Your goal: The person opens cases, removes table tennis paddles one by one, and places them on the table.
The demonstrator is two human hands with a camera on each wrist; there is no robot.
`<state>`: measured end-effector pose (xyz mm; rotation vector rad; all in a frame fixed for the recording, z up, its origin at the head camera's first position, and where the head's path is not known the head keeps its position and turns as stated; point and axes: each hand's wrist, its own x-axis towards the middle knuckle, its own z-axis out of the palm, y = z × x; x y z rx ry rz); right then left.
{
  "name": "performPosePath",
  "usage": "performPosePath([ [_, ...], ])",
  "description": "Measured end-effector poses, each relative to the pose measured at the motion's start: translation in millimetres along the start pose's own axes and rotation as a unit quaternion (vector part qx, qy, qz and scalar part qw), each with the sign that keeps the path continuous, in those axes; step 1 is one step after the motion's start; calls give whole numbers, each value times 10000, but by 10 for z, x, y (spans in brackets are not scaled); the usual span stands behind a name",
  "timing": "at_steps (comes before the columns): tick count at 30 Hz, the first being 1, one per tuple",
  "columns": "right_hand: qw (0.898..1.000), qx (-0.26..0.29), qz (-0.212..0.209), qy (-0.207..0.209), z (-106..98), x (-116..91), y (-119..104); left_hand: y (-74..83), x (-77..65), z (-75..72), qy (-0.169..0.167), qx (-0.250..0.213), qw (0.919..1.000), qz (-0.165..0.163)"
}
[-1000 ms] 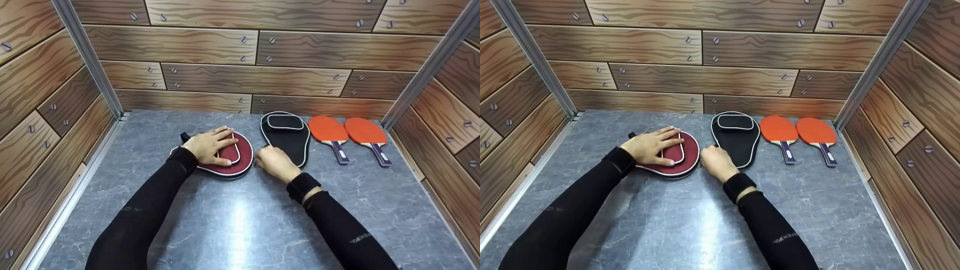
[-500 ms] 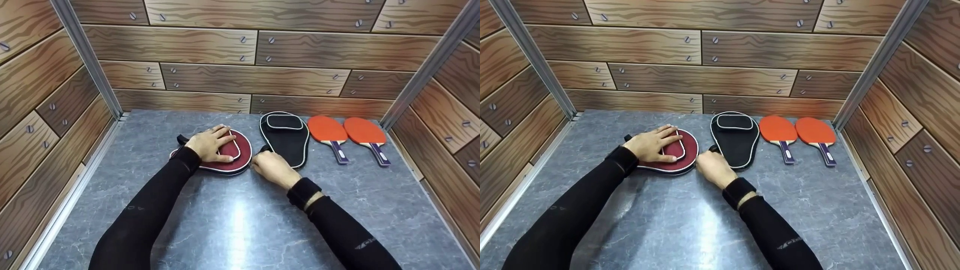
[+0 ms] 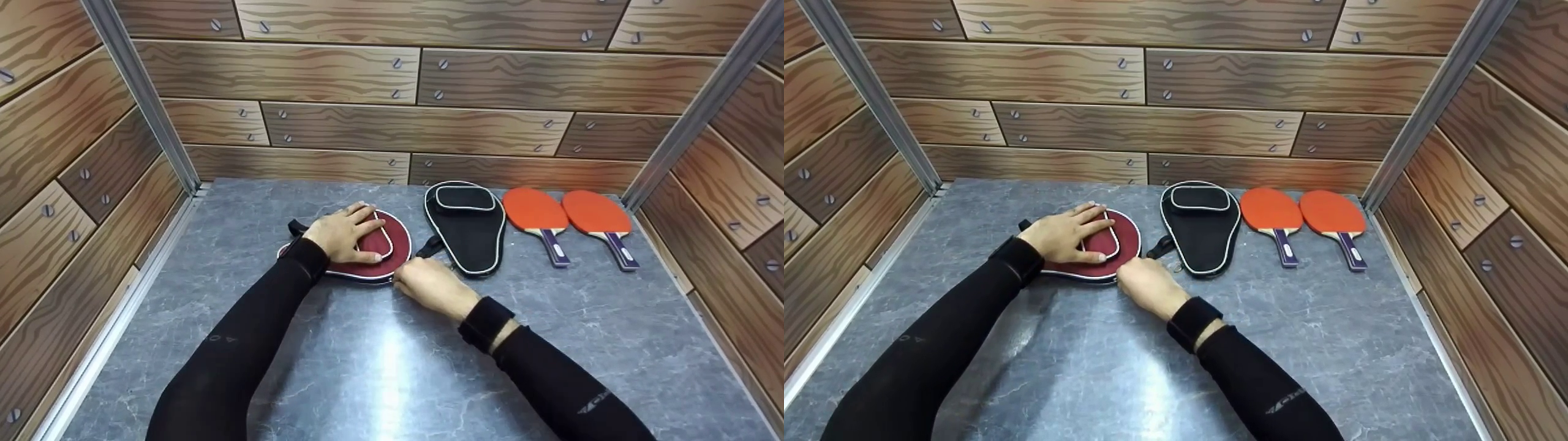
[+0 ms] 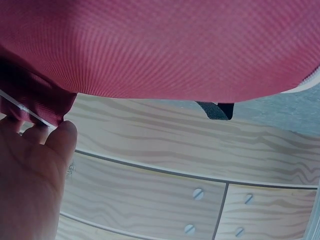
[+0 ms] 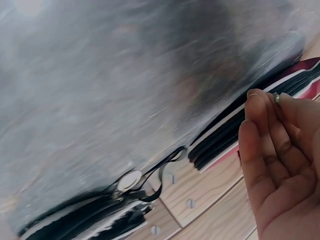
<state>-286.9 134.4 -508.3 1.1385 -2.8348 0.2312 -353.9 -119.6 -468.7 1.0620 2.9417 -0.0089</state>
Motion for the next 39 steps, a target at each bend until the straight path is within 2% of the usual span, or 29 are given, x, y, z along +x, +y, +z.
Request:
performPosePath([
  [6,9999,-74,-46,91,12,43,-111,1,6,-4,42,94,9999,13],
  [13,9979,-261,363,462,-5,48,-115,5,5,-15,40,243,9993,-280],
  [17,9969,-288,515,514,-26,42,-56,13,7,-41,-169,239,9987,-413],
  [22,9958,-357,586,606,-60,29,37,13,15,-87,-374,499,9973,-376],
  [27,9947,-285,686,712,-92,13,132,4,-12,-131,-555,562,9963,-351],
  [34,9927,-324,818,825,-124,22,266,-26,-97,-150,-508,495,9971,-287],
  [39,9910,-332,1021,795,-139,38,357,-26,-166,-138,-350,445,9982,-206],
])
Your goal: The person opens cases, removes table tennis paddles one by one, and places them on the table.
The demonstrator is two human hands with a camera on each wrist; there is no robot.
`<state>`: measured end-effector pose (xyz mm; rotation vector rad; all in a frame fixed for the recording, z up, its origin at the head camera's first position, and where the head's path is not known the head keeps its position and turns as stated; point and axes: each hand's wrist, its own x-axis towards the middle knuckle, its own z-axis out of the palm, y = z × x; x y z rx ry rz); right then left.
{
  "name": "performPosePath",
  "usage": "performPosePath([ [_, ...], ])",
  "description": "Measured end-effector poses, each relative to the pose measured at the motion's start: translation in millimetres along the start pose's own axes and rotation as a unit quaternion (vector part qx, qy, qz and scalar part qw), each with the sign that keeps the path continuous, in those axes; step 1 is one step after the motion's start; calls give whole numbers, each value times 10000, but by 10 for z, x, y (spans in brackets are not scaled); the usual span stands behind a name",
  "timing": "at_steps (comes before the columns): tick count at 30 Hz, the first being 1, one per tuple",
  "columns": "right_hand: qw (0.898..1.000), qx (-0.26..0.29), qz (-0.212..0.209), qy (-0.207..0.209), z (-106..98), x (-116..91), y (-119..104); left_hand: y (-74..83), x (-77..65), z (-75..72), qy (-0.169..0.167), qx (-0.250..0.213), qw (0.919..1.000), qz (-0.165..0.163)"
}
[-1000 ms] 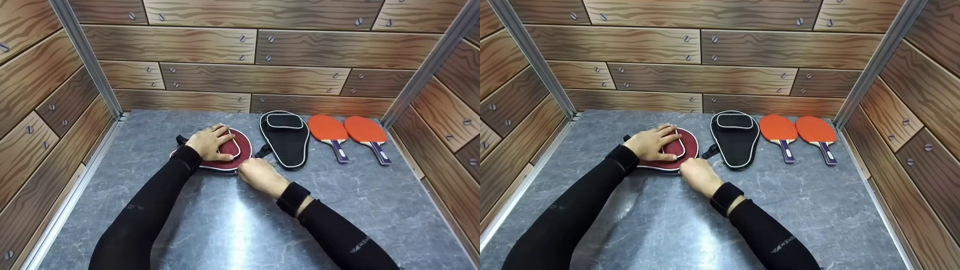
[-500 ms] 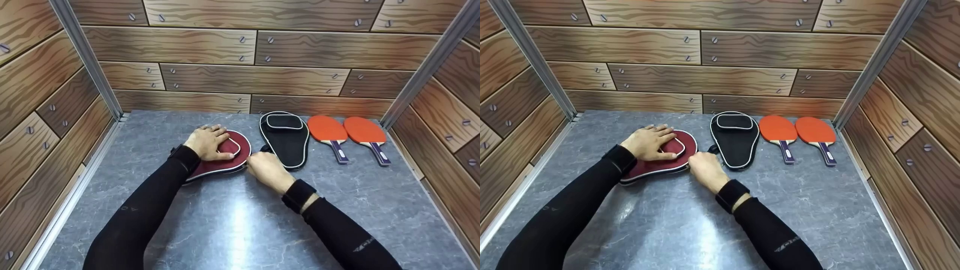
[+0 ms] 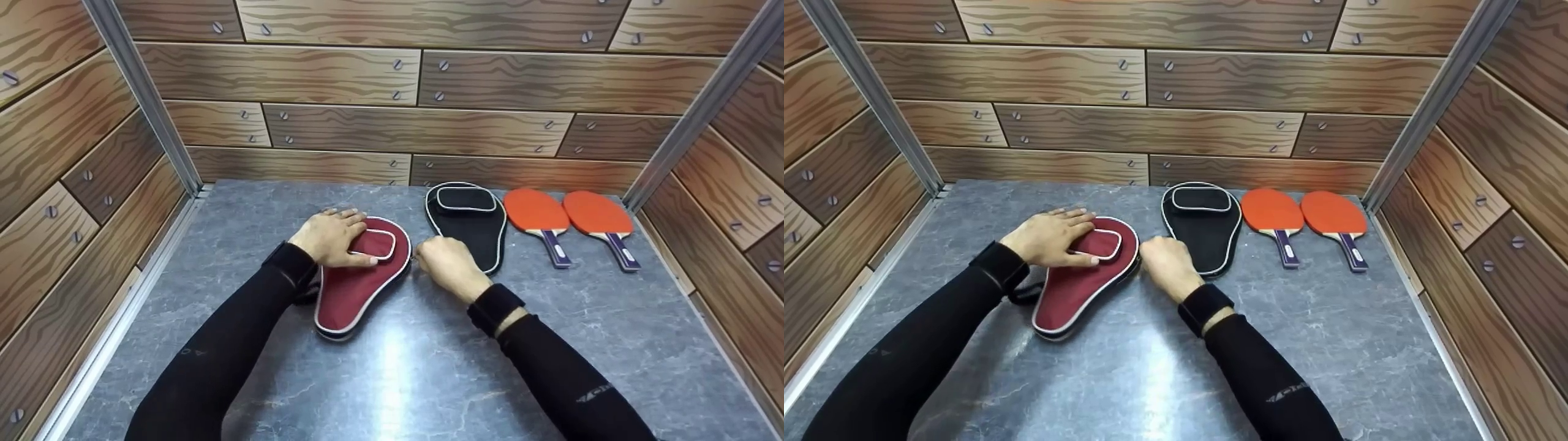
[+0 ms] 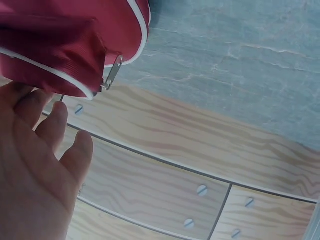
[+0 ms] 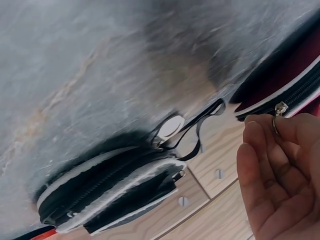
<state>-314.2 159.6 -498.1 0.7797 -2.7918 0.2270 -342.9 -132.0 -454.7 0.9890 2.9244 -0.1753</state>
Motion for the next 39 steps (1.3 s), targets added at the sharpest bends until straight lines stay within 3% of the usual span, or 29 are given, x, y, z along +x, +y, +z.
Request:
performPosePath([
  [10,9999,29,117,11,49,110,125,20,-94,38,437,-144,9989,124],
  [22,9997,50,241,18,61,223,156,16,-121,47,580,-321,9975,233],
  [25,9995,45,315,-16,75,249,168,23,-135,51,651,-358,9963,435],
  [32,9992,91,378,-47,117,300,174,103,-148,59,925,-162,9873,1284],
  [39,9990,184,405,-37,135,303,183,286,-111,126,729,36,9807,1814],
])
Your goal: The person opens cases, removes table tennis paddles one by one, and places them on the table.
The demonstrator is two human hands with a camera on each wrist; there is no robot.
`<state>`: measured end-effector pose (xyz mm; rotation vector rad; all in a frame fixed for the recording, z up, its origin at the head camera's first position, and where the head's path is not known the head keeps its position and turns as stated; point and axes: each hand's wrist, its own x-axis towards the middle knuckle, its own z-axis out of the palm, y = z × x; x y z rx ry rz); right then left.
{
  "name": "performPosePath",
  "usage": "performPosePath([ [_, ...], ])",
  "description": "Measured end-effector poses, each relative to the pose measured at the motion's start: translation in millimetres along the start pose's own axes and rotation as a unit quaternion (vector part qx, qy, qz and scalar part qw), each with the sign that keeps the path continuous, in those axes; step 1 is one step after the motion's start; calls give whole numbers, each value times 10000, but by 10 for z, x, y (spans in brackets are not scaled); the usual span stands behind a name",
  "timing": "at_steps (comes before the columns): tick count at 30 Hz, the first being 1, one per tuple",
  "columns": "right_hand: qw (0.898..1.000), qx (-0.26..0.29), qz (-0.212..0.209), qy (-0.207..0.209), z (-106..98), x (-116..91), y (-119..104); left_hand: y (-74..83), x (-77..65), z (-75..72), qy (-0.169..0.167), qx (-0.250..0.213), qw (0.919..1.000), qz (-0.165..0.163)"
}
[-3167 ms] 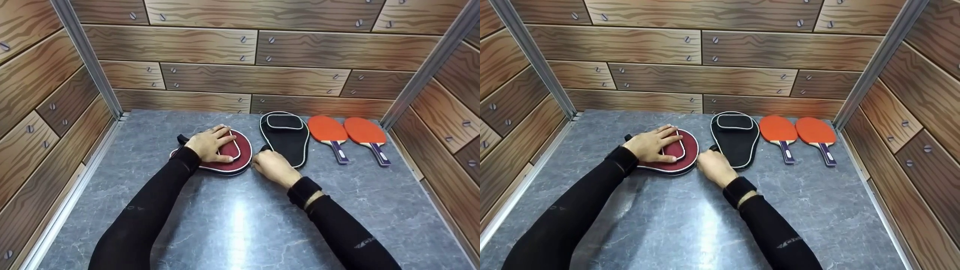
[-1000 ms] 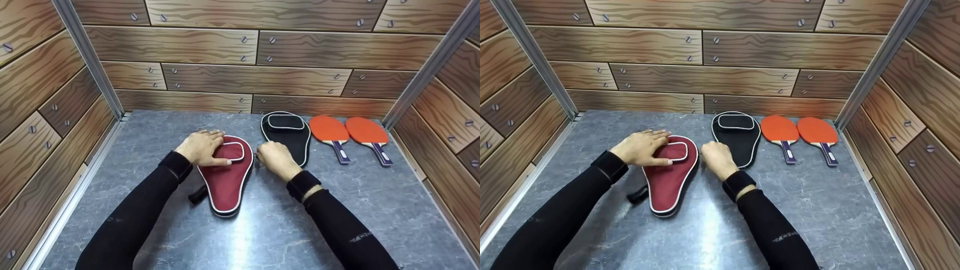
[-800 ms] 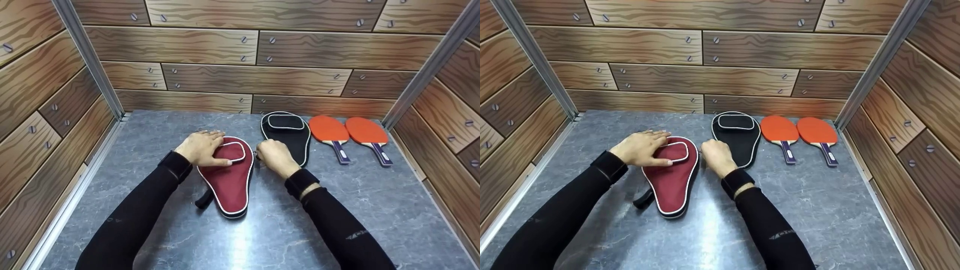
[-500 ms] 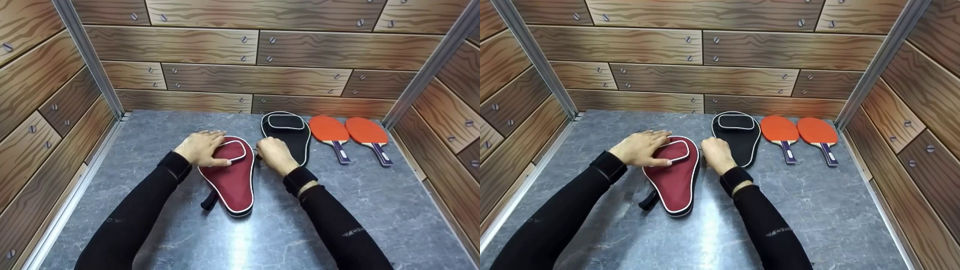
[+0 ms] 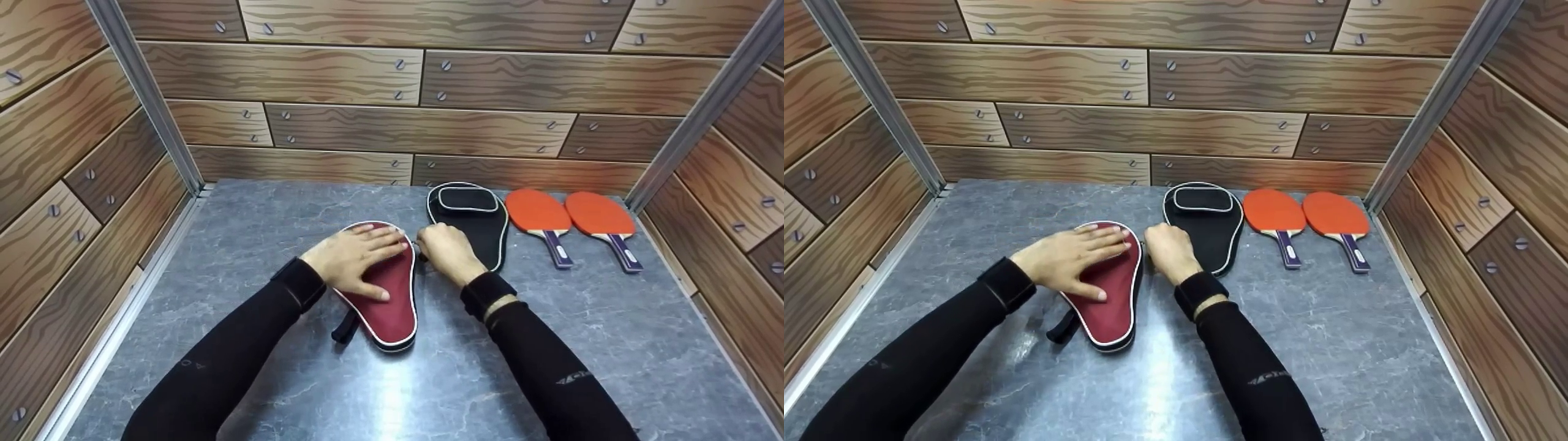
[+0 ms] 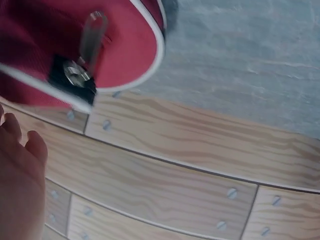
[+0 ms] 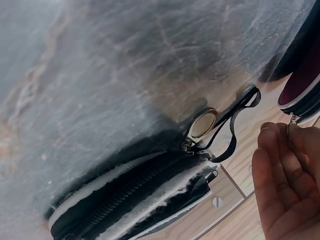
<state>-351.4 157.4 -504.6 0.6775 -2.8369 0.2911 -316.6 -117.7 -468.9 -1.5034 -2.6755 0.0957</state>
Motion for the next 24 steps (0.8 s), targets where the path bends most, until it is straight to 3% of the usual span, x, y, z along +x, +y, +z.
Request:
performPosePath([
  [5,10000,71,-40,4,12,-19,12,72,23,76,2,131,9999,89],
  [15,9996,178,-182,-101,30,-44,5,72,43,120,-155,-91,9996,-230],
  [24,9990,212,-375,-122,22,-85,-20,17,49,139,-36,-67,9990,-443],
])
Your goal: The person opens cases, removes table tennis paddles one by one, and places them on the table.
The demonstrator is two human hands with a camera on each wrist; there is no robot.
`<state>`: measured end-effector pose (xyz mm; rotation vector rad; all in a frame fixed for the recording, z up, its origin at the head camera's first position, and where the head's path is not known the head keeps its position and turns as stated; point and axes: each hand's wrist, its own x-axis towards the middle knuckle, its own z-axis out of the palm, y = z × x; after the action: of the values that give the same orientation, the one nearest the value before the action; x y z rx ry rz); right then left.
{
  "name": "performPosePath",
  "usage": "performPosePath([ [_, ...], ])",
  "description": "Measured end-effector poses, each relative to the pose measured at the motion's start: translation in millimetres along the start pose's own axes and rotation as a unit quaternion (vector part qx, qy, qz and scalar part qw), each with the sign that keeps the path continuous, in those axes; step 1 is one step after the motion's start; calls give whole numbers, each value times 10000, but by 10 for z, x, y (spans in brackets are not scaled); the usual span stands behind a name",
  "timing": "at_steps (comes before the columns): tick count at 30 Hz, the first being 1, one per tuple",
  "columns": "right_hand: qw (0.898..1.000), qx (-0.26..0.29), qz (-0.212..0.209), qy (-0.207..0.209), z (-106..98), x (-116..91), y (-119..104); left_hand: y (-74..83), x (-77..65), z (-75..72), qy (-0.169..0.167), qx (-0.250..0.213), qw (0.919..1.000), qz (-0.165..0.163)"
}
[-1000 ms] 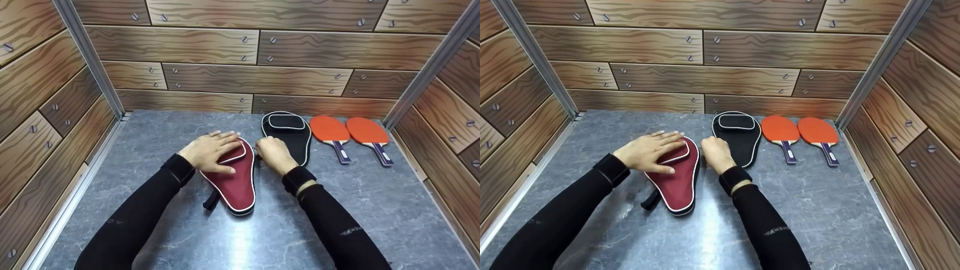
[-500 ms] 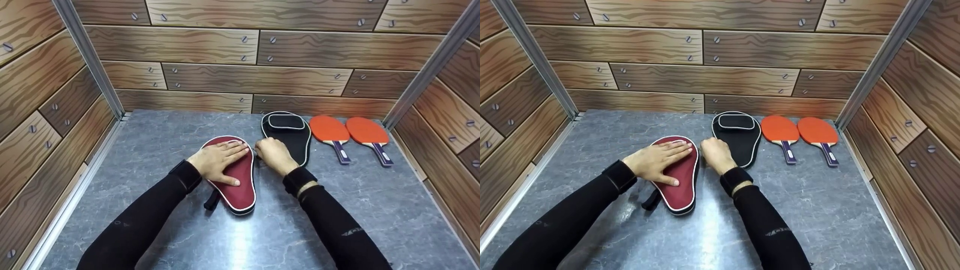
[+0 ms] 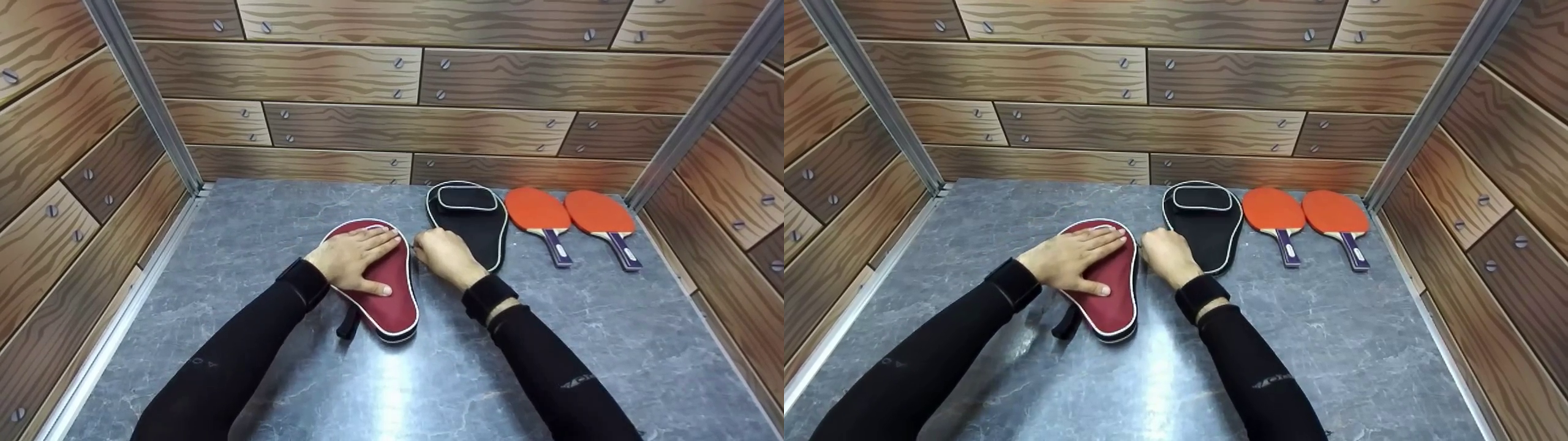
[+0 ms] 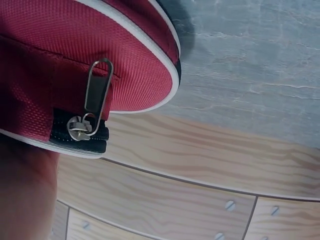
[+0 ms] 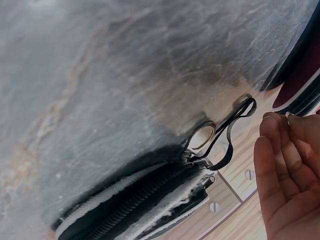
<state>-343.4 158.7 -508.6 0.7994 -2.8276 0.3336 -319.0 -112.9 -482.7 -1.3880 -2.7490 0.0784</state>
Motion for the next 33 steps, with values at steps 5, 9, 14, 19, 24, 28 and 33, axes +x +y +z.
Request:
performPosePath([
  [5,9999,9,-139,2,1,-24,-14,-53,10,3,-18,-132,9999,-56],
  [9,9998,25,-188,-16,-3,-34,-28,-94,29,10,-40,-276,9996,-70],
  [14,9997,66,-252,-25,-8,-43,-47,-152,59,21,-144,-312,9992,-180],
  [19,9993,89,-349,-100,-13,-61,-89,-217,64,21,-107,-253,9991,-323],
  [24,9987,26,-492,-104,-7,-67,-128,-279,76,31,-133,-348,9982,-476],
  [28,9984,-3,-566,-90,-9,-79,-148,-317,81,24,-177,-446,9972,-580],
  [33,9979,-1,-641,-119,-14,-95,-172,-357,86,21,-155,-530,9959,-721],
])
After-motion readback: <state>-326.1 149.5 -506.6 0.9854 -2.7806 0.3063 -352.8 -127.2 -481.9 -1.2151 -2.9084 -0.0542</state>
